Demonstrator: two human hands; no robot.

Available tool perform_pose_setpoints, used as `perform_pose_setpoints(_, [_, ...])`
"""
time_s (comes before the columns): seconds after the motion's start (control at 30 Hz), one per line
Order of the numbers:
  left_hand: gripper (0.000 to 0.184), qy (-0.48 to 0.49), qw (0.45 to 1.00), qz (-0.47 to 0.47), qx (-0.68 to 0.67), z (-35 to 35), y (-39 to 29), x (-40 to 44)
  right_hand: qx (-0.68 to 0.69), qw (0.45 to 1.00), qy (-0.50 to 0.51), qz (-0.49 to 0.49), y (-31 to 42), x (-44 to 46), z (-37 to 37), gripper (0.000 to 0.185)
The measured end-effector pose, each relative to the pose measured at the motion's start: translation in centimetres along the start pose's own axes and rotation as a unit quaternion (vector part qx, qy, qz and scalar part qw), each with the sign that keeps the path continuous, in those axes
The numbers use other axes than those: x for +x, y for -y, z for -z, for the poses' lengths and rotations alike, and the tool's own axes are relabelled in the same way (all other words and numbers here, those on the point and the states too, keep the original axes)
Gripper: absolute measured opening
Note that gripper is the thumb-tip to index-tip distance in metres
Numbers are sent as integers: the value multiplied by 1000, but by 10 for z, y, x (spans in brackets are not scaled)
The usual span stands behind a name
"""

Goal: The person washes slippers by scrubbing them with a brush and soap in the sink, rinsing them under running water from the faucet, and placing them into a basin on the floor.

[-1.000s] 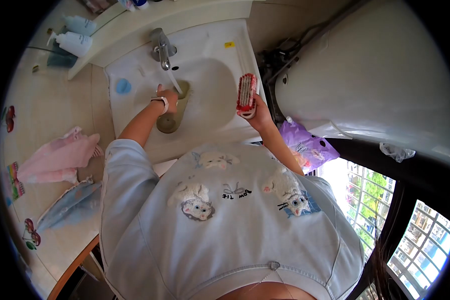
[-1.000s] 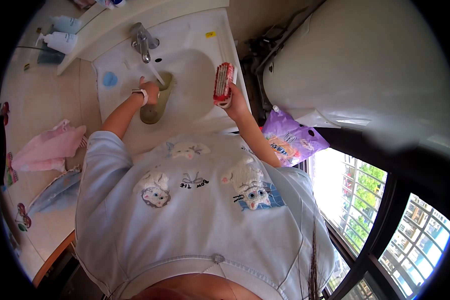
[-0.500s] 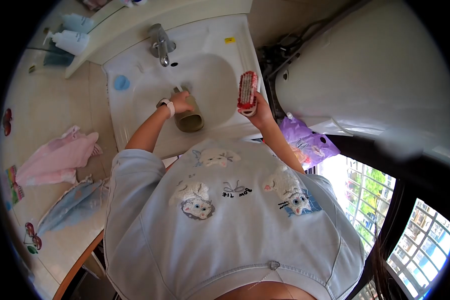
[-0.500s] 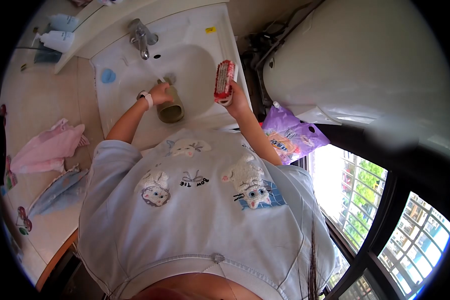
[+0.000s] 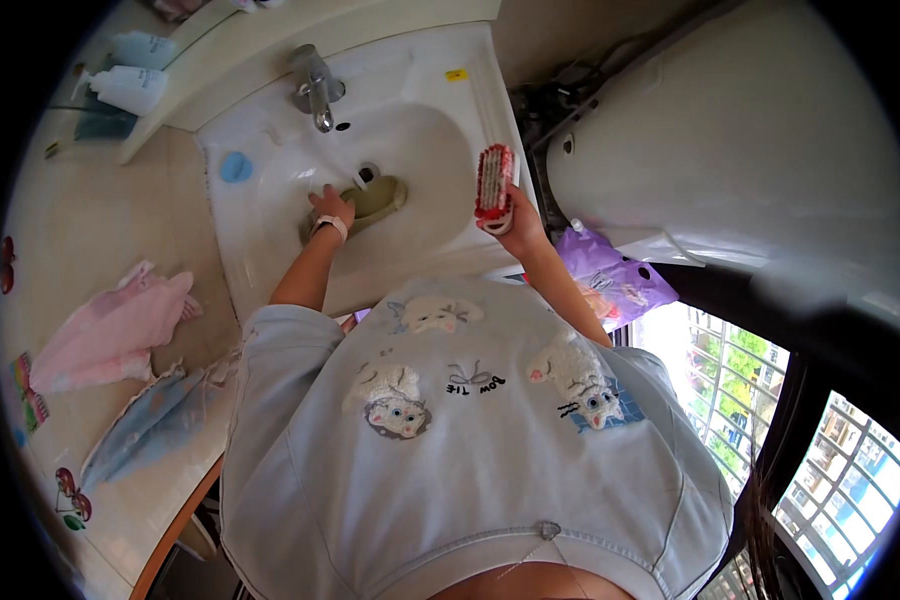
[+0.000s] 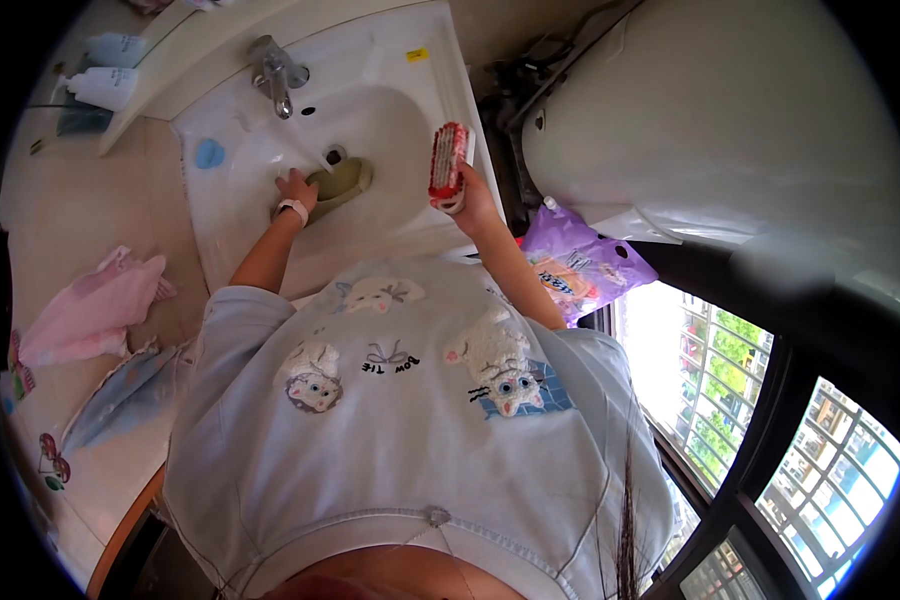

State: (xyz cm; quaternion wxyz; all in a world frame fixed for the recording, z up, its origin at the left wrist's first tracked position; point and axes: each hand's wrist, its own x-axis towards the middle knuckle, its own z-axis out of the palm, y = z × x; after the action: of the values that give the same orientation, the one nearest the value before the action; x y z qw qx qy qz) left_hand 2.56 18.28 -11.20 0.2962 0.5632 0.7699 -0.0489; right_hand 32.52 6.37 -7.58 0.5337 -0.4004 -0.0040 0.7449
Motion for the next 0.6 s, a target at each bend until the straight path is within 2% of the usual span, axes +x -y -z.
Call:
perform_pose_setpoints(0.03, [35,-98,992,62,-42,2,-9,-10,-4,1000,-6,3,0,-1,-1,38])
perform_pose_setpoints(0.07, [35,-96,993,62,-43,4,-14,-12,-7,1000,-12,5,0,-1,-1,39])
perform_pose_setpoints(0.13, [44,-118,970,208,-50,5,-17,-14,-2,1000,-14,5,0,1,2,39])
perform_pose_setpoints(0.17, [44,-116,970,209,-50,-2,0,6,5,1000,-14,7,-1,2,3,39])
perform_pose_setpoints(0.23, [53,153,977,140,-50,-18,46,58,0,1000,-17,10,-2,1,2,39])
perform_pose_setpoints(0.27, [53,154,977,140,-50,-13,41,51,-4,1000,-17,15,-2,2,1,39])
perform_pose_setpoints(0.3, [55,89,959,172,-207,-3,31,33,-4,1000,-18,14,-1,3,1,39])
perform_pose_setpoints(0.33, [56,21,913,201,-355,3,27,22,-1,1000,-15,15,-1,3,1,39])
perform_pose_setpoints(0.37, [56,21,913,204,-353,4,31,27,3,1000,-12,15,-2,4,2,39])
perform_pose_setpoints(0.47, [46,-6,904,134,-405,17,28,31,13,1000,10,6,-4,9,4,38])
perform_pose_setpoints(0.5, [46,-8,904,136,-405,22,25,28,13,1000,12,3,-4,9,0,38])
perform_pose_setpoints(0.6, [46,-2,884,59,-463,27,24,27,16,1000,-13,12,-5,6,-8,38])
